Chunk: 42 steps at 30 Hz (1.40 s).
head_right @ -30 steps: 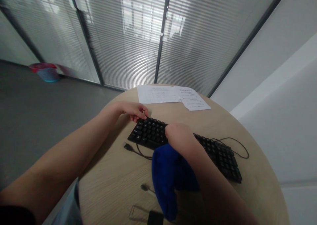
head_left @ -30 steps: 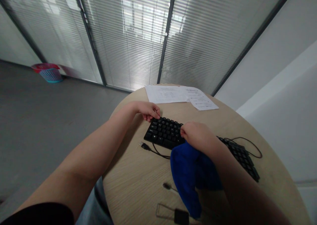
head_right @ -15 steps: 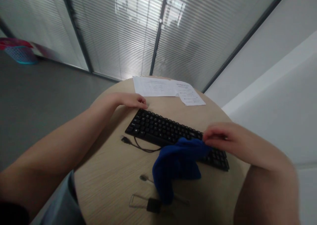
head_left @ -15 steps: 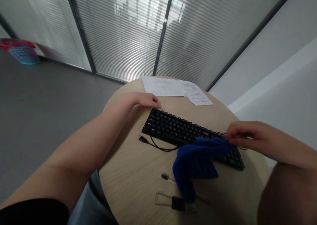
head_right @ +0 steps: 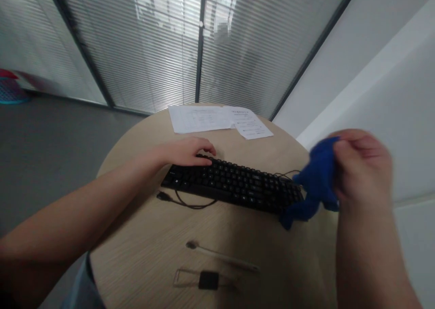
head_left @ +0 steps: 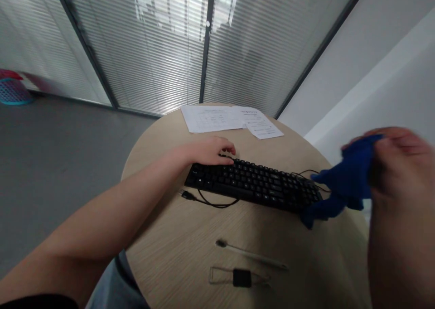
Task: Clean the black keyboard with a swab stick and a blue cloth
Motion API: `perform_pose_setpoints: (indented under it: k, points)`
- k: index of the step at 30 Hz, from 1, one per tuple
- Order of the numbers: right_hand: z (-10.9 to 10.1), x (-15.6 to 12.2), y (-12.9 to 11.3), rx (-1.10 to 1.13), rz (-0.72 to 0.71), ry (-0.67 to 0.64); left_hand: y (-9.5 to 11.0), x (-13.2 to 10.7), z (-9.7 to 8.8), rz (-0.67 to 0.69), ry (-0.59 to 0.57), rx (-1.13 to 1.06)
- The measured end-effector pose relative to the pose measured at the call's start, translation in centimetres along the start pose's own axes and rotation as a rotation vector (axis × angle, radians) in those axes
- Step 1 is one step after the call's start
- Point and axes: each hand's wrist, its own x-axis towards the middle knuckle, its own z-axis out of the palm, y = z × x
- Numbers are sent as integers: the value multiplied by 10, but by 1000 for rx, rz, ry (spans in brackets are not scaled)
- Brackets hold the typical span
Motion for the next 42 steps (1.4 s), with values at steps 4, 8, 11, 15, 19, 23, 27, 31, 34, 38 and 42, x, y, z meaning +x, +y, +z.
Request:
perform_pose_setpoints:
  k: [4,8,11,15,19,23,27,31,34,38,42]
  points:
    - [84,-33,-10,131,16,-294,9,3,9,57,-42,37]
    - [139,-61,-4,156,-276,-391,8,4,14,115,-21,92]
    - [149,-71,0,74,-473,-463,6,5,18,133,-12,132]
    - [145,-75,5,-37,-584,-429,6,6,23,137,-32,142]
    - [144,-79,8,-77,-643,-446,6,4,25,108,-51,138]
    - [146,-81,8,-80,-661,-452,4,3,25,106,-52,117]
    - [145,-81,6,-51,-639,-412,4,4,24,93,-50,115]
    - [145,-81,5,-56,-653,-417,4,5,24,118,-47,109]
    - [144,-80,6,-79,-665,-440,2,6,25,133,-43,110]
    - [144,-80,8,-118,-677,-475,0,8,27,139,-39,120]
    - [145,-80,7,-145,-676,-486,0,9,27,146,-44,126]
